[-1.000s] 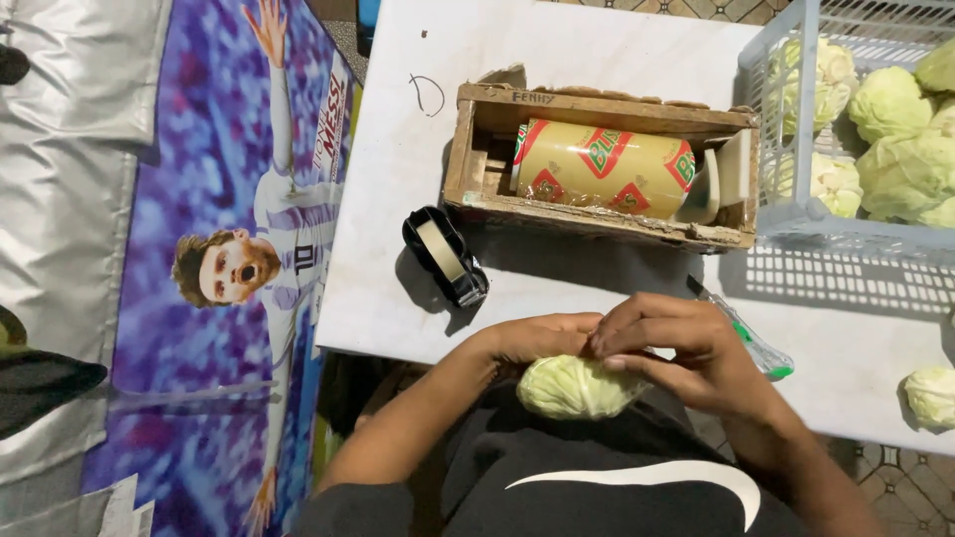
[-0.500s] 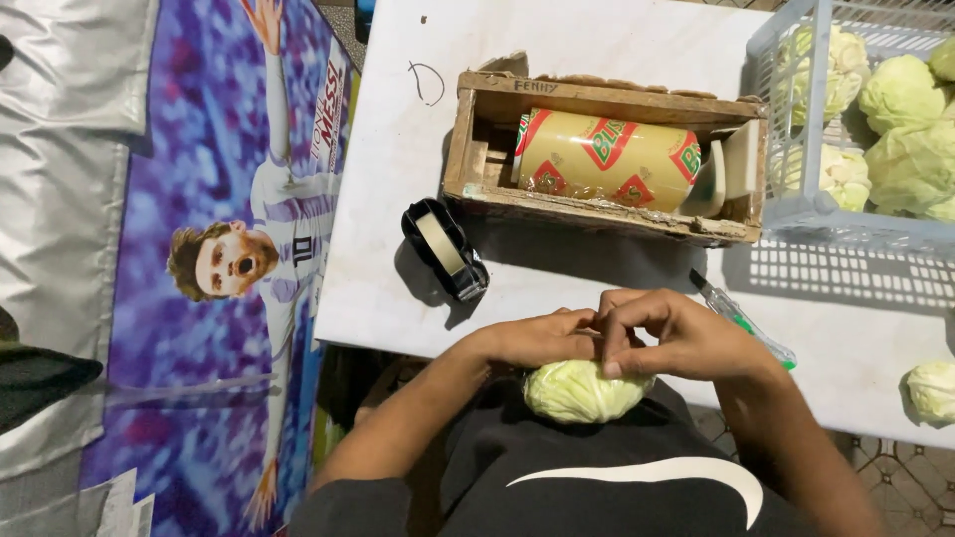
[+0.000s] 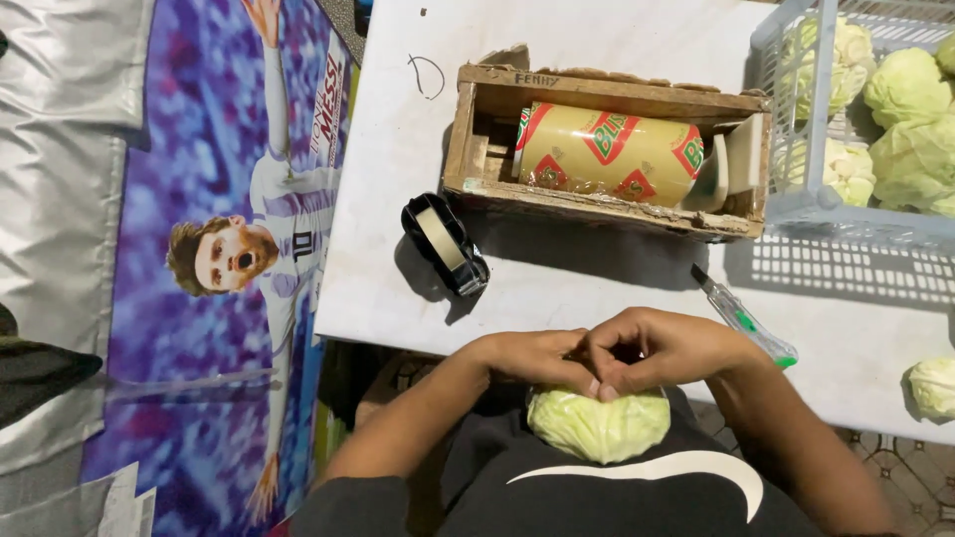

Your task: Wrapping individual cabbages in plastic film and placing them into a plastic crate for storage or transport.

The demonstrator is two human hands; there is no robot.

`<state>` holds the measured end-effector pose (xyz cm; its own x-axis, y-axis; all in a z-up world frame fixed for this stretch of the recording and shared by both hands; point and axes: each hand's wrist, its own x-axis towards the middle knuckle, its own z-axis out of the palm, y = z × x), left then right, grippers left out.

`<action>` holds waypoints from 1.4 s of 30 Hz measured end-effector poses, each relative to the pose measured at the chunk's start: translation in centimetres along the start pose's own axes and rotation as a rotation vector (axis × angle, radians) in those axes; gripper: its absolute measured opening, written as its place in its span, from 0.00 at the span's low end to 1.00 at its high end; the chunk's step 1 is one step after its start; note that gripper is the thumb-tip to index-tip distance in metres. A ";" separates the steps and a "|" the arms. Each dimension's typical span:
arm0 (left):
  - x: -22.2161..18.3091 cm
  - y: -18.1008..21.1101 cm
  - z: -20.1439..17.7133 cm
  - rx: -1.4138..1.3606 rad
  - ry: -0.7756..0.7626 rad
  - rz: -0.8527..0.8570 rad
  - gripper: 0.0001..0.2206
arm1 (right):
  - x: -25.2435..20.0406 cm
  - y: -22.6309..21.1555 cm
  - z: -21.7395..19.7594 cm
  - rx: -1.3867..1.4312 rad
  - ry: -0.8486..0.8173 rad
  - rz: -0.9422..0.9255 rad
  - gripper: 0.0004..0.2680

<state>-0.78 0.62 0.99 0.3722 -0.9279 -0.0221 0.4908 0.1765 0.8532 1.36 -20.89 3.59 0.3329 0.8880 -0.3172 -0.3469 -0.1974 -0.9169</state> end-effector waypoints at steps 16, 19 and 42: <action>0.0 -4.3 0.8 -0.329 0.365 0.046 0.40 | -4.2 9.9 -0.3 0.213 1.019 -0.386 0.09; 2.1 -6.0 0.7 -0.443 0.651 0.274 0.44 | -2.6 9.1 2.5 0.209 1.049 -0.595 0.20; -3.4 0.7 -2.5 0.202 0.923 0.191 0.40 | 3.7 4.6 -1.2 0.049 0.665 -0.507 0.32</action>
<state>0.28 4.73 0.32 0.9471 -0.2500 -0.2011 0.2449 0.1584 0.9565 2.05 -18.98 -2.15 0.9014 0.4312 0.0398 -0.0484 0.1918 -0.9802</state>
